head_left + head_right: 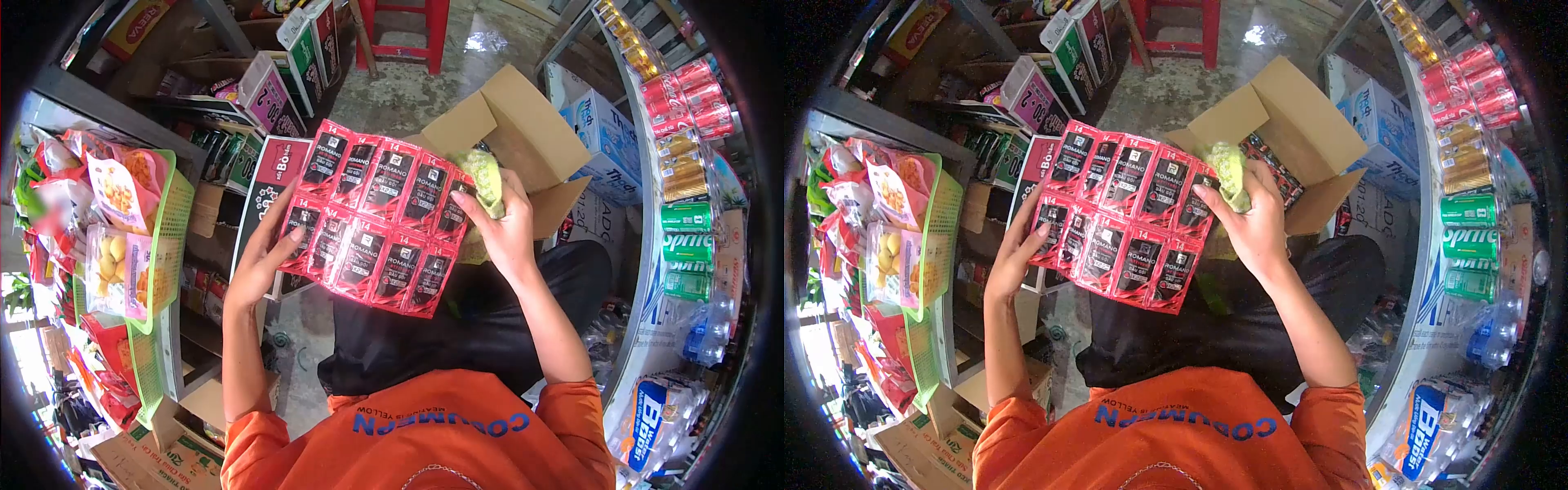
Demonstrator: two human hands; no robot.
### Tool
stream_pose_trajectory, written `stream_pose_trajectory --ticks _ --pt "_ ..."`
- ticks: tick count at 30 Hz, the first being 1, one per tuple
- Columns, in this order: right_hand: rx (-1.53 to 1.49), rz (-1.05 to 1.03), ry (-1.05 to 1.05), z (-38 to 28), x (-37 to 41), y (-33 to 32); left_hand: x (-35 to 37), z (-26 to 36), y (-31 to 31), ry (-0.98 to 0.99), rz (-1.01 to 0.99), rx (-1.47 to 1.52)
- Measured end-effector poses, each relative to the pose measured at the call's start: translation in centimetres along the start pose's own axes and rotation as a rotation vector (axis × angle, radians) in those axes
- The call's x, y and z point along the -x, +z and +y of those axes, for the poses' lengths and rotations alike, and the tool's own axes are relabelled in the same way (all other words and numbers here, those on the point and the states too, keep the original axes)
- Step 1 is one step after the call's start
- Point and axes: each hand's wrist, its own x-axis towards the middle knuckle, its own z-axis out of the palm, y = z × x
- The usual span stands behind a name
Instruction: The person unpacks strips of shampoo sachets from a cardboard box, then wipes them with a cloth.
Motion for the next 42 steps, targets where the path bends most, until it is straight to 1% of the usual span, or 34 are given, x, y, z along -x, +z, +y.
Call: stream_pose_trajectory --ticks 1,3,4,5,6,8,9,10,12,13,14,15,16,18,20,21,24,26,27,28,30,31,32,33,34,35,36,37,38,39,40,42 --pt "0.001 0.001 -0.006 0.1 0.0 -0.2 0.1 -0.2 0.1 0.012 -0.014 0.021" --pt "-0.081 -0.054 0.144 0.6 -0.3 -0.7 -0.1 -1.1 0.1 0.009 0.012 0.001" --pt "-0.079 -0.050 0.140 0.4 -0.5 -0.8 -0.1 -1.5 0.2 -0.003 0.038 -0.019" --pt "-0.018 -0.037 0.089 0.2 -0.6 -0.8 -0.1 -1.9 0.3 0.034 0.074 -0.080" --pt "0.042 -0.024 0.038 -0.1 -0.7 -0.9 -0.1 -2.0 0.3 0.041 0.076 -0.080" --pt "0.088 -0.019 0.010 -0.9 -0.8 -1.1 0.0 -2.1 0.4 0.156 0.081 -0.278" --pt "0.083 0.009 0.017 -1.3 -0.9 -1.2 0.0 -1.9 0.5 0.247 0.129 -0.415" --pt "0.076 0.036 0.025 -1.8 -1.1 -1.3 0.2 -1.6 0.6 0.252 0.136 -0.415" --pt "0.126 0.065 -0.043 -2.1 -1.6 -2.0 0.5 -1.0 0.9 0.321 0.222 -0.621" --pt "0.095 0.081 -0.077 -2.6 -1.9 -2.3 0.7 -0.8 1.3 0.380 0.268 -0.595" --pt "0.067 0.097 -0.113 -3.6 -2.3 -2.9 0.7 -0.9 1.3 0.386 0.275 -0.590" --pt "0.035 0.094 -0.105 -5.0 -2.6 -3.7 0.6 -1.0 1.1 0.366 0.232 -0.492" --pt "0.052 0.138 -0.132 -5.4 -2.9 -4.2 0.5 -1.0 1.0 0.346 0.191 -0.395" --pt "-0.013 0.177 -0.188 -7.1 -3.6 -5.5 0.4 -0.5 1.2 0.353 0.169 -0.353" --pt "0.054 0.201 -0.280 -8.8 -4.5 -7.2 0.6 0.8 1.8 0.241 0.128 0.126" --pt "0.037 0.219 -0.312 -9.9 -4.9 -8.0 0.6 1.9 2.0 0.302 0.179 0.105" --pt "-0.027 0.286 -0.386 -12.9 -6.7 -10.0 0.5 6.8 2.5 0.557 0.217 0.118" --pt "-0.062 0.337 -0.435 -15.1 -8.3 -11.1 -0.2 9.3 1.6 0.671 0.212 0.068" --pt "-0.072 0.358 -0.471 -16.2 -9.0 -11.7 -0.1 11.3 2.0 0.695 0.188 0.103" --pt "-0.083 0.380 -0.508 -17.0 -9.8 -12.1 -0.3 13.1 2.9 0.711 0.225 0.125" --pt "-0.066 0.369 -0.529 -17.9 -11.5 -13.4 -0.8 15.4 1.8 0.606 0.056 0.026" --pt "-0.007 0.398 -0.584 -18.7 -12.4 -13.3 -1.0 16.7 2.3 0.579 0.028 0.014" --pt "0.051 0.424 -0.638 -19.8 -12.7 -13.1 -1.9 17.5 2.2 0.577 0.067 -0.103" --pt "0.138 0.376 -0.671 -22.2 -12.0 -12.4 -2.7 18.4 2.7 0.614 0.053 -0.019" --pt "0.139 0.382 -0.675 -22.3 -12.7 -12.6 -3.6 19.2 3.3 0.649 0.037 0.066" --pt "0.290 0.460 -0.606 -22.2 -13.9 -12.8 -4.4 19.9 3.4 0.626 0.026 0.134" --pt "0.440 0.537 -0.534 -22.4 -14.7 -12.9 -5.3 20.5 3.5 0.643 0.017 0.193" --pt "0.317 0.652 -0.505 -22.1 -15.0 -11.9 -6.7 20.7 3.1 0.575 0.023 0.292" --pt "0.317 0.656 -0.510 -22.0 -14.9 -10.5 -7.9 20.8 2.7 0.508 0.031 0.390" --pt "0.213 0.679 -0.645 -21.6 -14.6 -8.7 -6.1 23.5 5.1 0.425 0.015 0.465" --pt "0.106 0.699 -0.773 -21.0 -14.0 -6.7 -6.6 23.5 5.0 0.430 0.015 0.463" --pt "-0.109 0.743 -1.004 -19.9 -12.9 -2.9 -8.5 23.2 4.6 0.309 -0.195 0.647"
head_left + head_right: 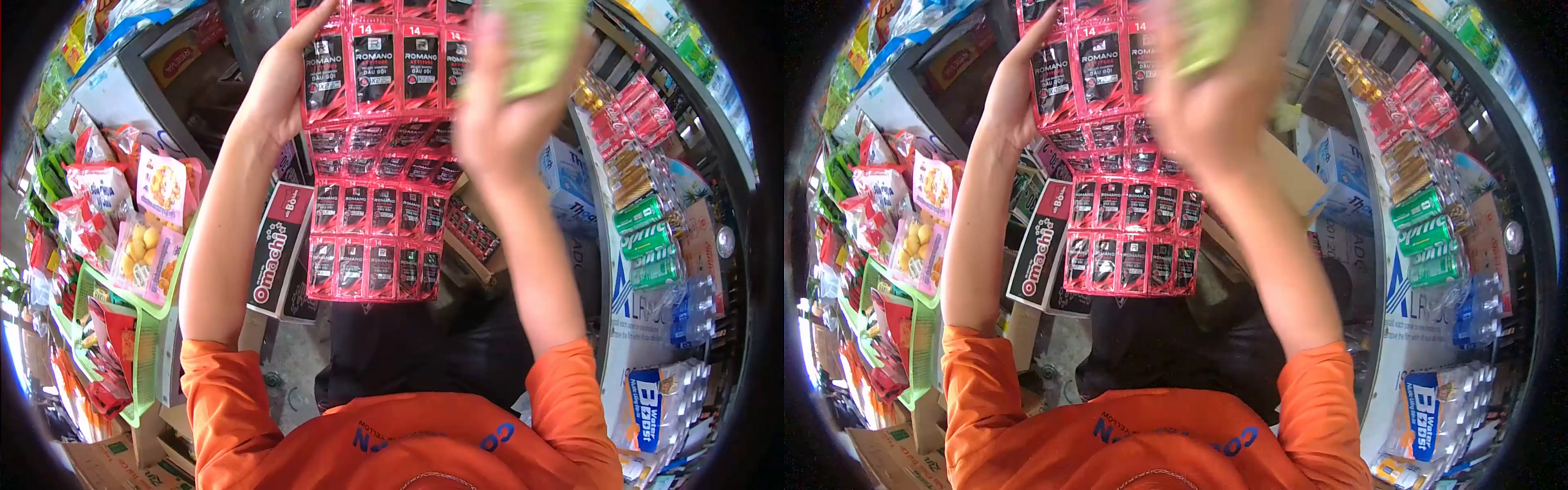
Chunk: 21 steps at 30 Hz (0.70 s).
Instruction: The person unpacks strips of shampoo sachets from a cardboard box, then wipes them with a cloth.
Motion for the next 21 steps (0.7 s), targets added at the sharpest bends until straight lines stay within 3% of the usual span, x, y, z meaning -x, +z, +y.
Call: stream_pose_trajectory --ticks 1,2,4,5,6,7,8,10,12,14,16,17,18,20,21 --pt "0.135 -0.072 -0.251 -0.4 1.1 1.3 -2.3 -0.9 -3.8 0.105 -0.170 0.097" --pt "0.131 -0.321 -0.211 -1.7 2.8 2.1 -3.0 -1.9 -6.6 0.089 -0.180 0.089" --pt "0.102 -0.504 -0.178 -3.2 5.5 4.9 -4.6 -3.7 -10.8 0.270 -0.485 0.174" --pt "0.129 -0.485 -0.214 -2.6 6.4 5.6 -5.4 -4.2 -11.2 0.361 -0.641 0.228" --pt "0.164 -0.466 -0.263 -1.5 6.9 5.9 -1.9 -2.1 -4.5 0.500 -0.624 0.301" --pt "0.199 -0.461 -0.279 -0.2 7.3 5.1 -1.5 -1.7 -5.0 0.415 -0.586 0.223" --pt "0.246 -0.393 -0.108 0.9 8.0 4.2 -1.6 -1.2 -5.7 0.338 -0.543 0.140" --pt "0.278 -0.207 0.179 1.8 9.2 3.2 -0.5 -0.6 -3.7 0.329 -0.269 0.159" --pt "0.015 -0.369 0.892 1.6 13.1 2.5 -1.5 -0.4 -3.5 0.315 -0.346 0.165" --pt "0.026 -0.517 0.782 1.0 15.9 2.1 -2.6 -0.3 -1.3 0.348 0.070 -0.111" --pt "-0.033 -0.738 0.669 -0.9 19.5 1.5 -5.4 -0.3 -3.8 0.348 0.044 -0.076" --pt "-0.165 -0.710 0.420 -1.1 20.2 1.6 -6.6 -0.1 -5.6 0.307 -0.054 -0.060" --pt "-0.170 -0.713 0.427 -1.5 20.3 1.0 -7.8 0.0 -7.6 0.270 -0.150 -0.044" --pt "-0.177 -1.035 0.178 -2.5 19.7 -0.9 -9.5 0.2 -10.2 0.220 -0.098 -0.076" --pt "-0.189 -1.039 0.180 -2.7 19.0 -1.6 -10.1 0.3 -11.4 0.171 -0.049 -0.105"
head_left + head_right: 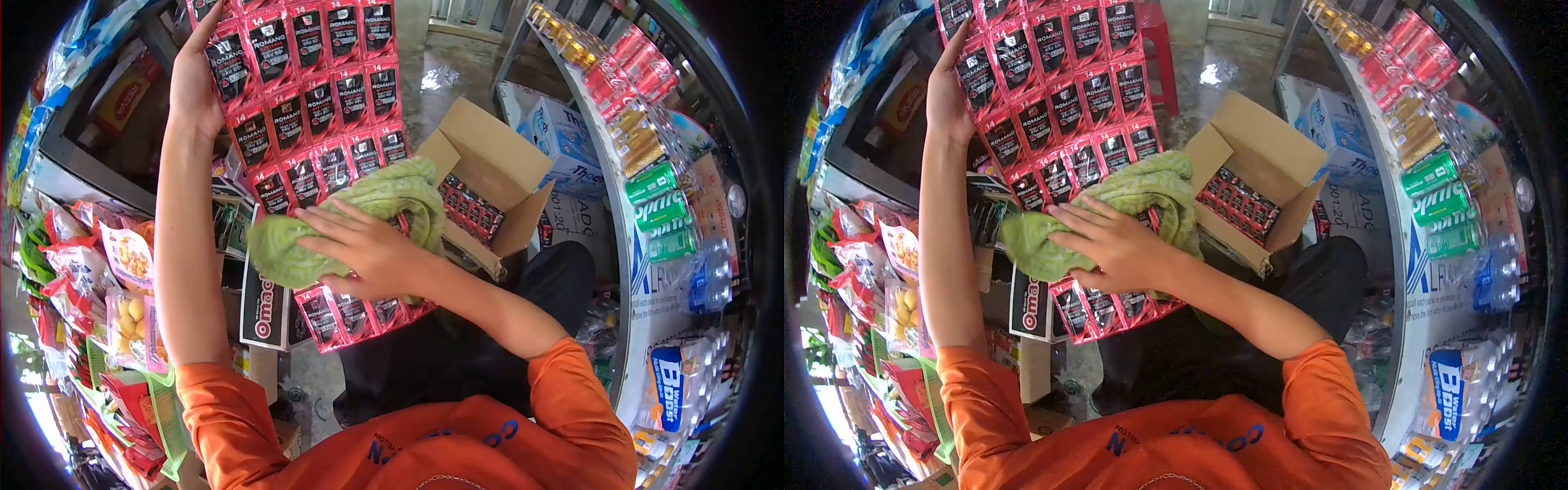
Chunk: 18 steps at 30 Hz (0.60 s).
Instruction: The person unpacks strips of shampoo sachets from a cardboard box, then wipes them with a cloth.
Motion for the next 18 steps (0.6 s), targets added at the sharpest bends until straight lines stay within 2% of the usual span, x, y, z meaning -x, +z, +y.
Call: stream_pose_trajectory --ticks 2,3,5,6,7,8,9,10,11,13,15,17,18 --pt "-0.533 -0.119 0.210 -0.5 0.5 -1.7 -0.7 -0.3 -2.5 -0.031 0.036 -0.015" --pt "-0.541 -0.126 0.207 0.2 0.8 -2.2 -1.0 -0.3 -3.5 -0.064 0.054 -0.028" --pt "-0.043 -0.032 0.027 2.2 1.0 -3.1 -1.6 -0.7 -5.2 -0.139 0.013 0.009" --pt "0.082 -0.040 0.137 2.5 1.2 -3.9 -1.7 -1.0 -5.5 -0.142 0.039 0.002" --pt "0.072 -0.046 0.129 2.8 1.5 -4.1 -1.7 -1.3 -5.8 -0.141 0.066 -0.005" --pt "0.082 -0.145 0.230 3.2 1.8 -4.1 -1.5 -1.9 -5.6 -0.121 0.137 -0.016" --pt "0.095 -0.245 0.329 3.5 1.7 -3.9 -1.1 -2.6 -5.2 -0.189 0.115 -0.035" --pt "0.105 -0.128 0.229 3.5 1.5 -3.5 -1.3 -3.9 -5.7 -0.228 0.178 -0.079" --pt "0.101 -0.138 0.216 3.3 1.4 -3.1 -1.5 -5.4 -6.3 -0.269 0.240 -0.120" --pt "-0.078 -0.248 0.046 2.3 1.8 -2.1 -0.8 -7.3 -6.1 -0.223 0.301 -0.218" --pt "-0.133 -0.313 -0.012 0.4 1.5 -1.9 -0.7 -9.1 -8.3 -0.277 0.256 -0.222" --pt "-0.194 -0.365 -0.061 -0.7 1.1 -1.8 0.2 -10.6 -9.7 -0.294 0.291 -0.189" --pt "-0.140 -0.406 -0.135 -0.6 0.9 -1.7 0.7 -11.0 -10.2 -0.316 0.270 -0.187"
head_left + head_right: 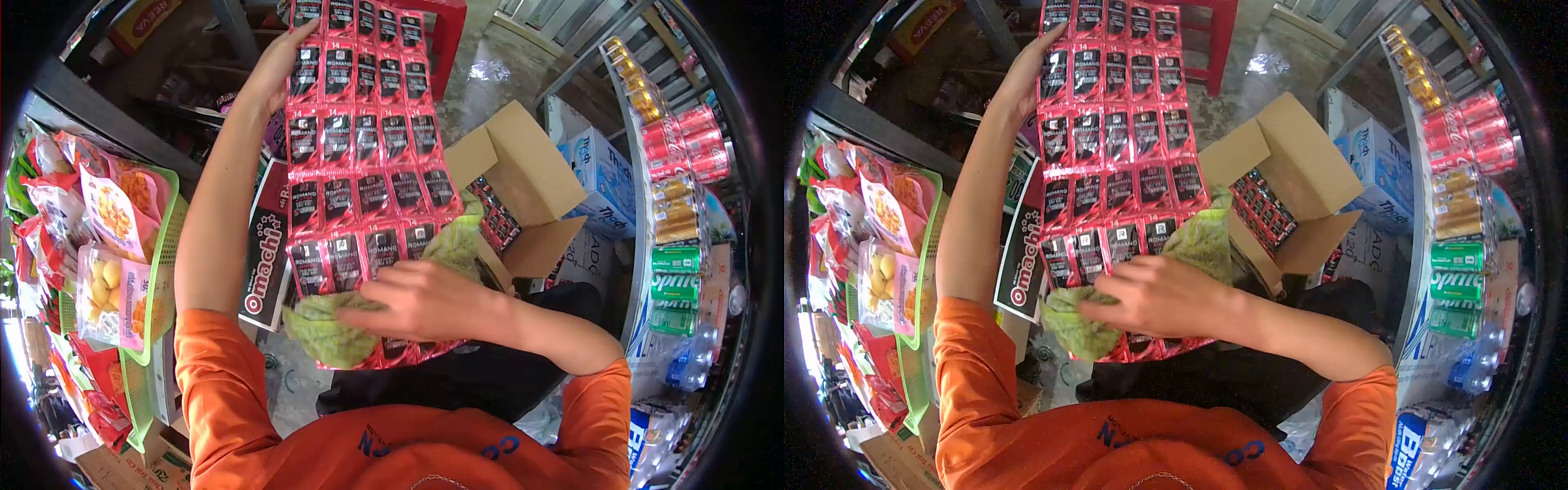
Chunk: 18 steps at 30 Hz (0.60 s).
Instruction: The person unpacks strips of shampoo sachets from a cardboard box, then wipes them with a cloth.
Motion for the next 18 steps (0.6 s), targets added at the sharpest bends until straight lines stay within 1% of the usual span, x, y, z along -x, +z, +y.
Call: stream_pose_trajectory --ticks 1,2,3,5,7,9,10,11,12,13,14,15,16,17,18 --pt "0.065 -0.049 -0.058 0.2 -0.2 0.0 0.2 -0.6 -0.3 -0.018 -0.024 -0.003" --pt "0.038 -0.066 -0.071 0.8 -0.8 0.0 0.5 -1.2 -0.2 -0.028 0.025 0.029" --pt "0.026 -0.071 -0.067 1.8 -1.8 0.2 0.5 -1.6 -0.4 -0.039 0.030 0.032" --pt "0.120 0.008 -0.078 4.8 -4.4 0.5 0.5 -2.2 -0.7 -0.111 -0.058 0.111" --pt "0.046 -0.052 0.113 9.2 -6.9 -0.4 -0.1 -2.2 -0.9 -0.137 -0.063 0.098" --pt "0.249 0.139 0.249 13.6 -8.4 -1.5 -0.8 -2.0 -1.2 -0.156 -0.102 0.140" --pt "0.224 0.258 0.278 15.5 -8.7 -1.3 -1.1 -1.2 -1.5 -0.110 -0.146 0.140" --pt "0.198 0.379 0.308 16.7 -8.9 -0.8 0.4 0.9 1.4 -0.058 -0.106 0.207" --pt "0.162 0.441 0.365 16.0 -9.3 -0.1 0.8 2.2 2.4 -0.062 -0.091 0.238" --pt "0.154 0.439 0.357 15.2 -9.4 0.4 1.2 3.2 2.9 -0.065 -0.070 0.271" --pt "0.113 0.198 0.326 14.0 -9.3 0.9 1.8 4.3 3.5 -0.053 -0.013 0.189" --pt "0.072 -0.041 0.296 12.4 -9.2 1.1 1.4 4.9 3.0 -0.094 -0.097 0.175" --pt "0.047 -0.173 0.239 11.1 -9.0 0.5 1.3 4.9 2.8 -0.073 -0.122 0.159" --pt "0.052 -0.172 0.242 10.9 -9.2 -0.2 1.2 5.1 2.9 -0.047 -0.153 0.142" --pt "0.015 -0.142 0.201 10.8 -9.2 -0.6 1.1 5.2 3.0 -0.047 -0.159 0.142"
